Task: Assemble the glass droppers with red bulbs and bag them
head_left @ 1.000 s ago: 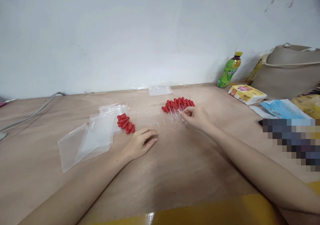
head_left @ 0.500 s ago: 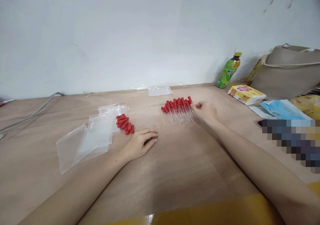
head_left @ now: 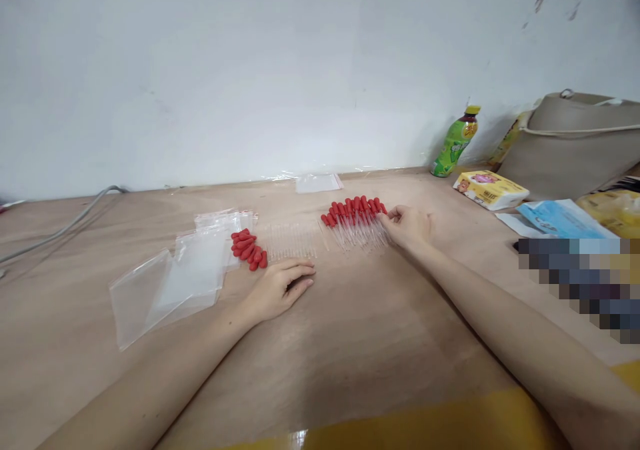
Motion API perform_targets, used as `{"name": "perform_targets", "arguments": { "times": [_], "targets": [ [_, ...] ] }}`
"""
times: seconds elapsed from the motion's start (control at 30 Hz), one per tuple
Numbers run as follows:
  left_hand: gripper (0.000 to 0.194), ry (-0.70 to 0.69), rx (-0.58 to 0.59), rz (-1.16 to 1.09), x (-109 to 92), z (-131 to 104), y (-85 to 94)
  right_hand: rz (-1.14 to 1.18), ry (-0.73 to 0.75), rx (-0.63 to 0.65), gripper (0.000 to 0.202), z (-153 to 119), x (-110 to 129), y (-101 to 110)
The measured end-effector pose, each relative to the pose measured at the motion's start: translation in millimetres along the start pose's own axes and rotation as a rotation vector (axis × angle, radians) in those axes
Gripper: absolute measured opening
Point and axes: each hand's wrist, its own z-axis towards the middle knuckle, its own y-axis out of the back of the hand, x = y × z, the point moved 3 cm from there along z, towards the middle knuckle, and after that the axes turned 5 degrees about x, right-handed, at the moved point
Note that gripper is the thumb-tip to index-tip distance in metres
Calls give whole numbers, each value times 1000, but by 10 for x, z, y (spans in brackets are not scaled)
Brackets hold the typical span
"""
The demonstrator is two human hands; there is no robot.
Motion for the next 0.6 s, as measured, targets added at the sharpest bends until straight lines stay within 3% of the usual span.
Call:
{"name": "perform_targets", "arguments": {
  "times": [0.17,0.33,0.47,0.6],
  "targets": [
    [21,-7,4,-17,-1,10,1,-1,292,10,27,-230,400,-2],
    [21,-11,3,-29,2,12,-3,-75,504,81,22,-384,833,-173],
    [21,-5,13,-33,11,5,-11,-90,512,108,21,-379,1043,-299],
    [21,-2,9,-36,17,-1,-14,20,389,95,23,-224,957,-275]
  ]
}}
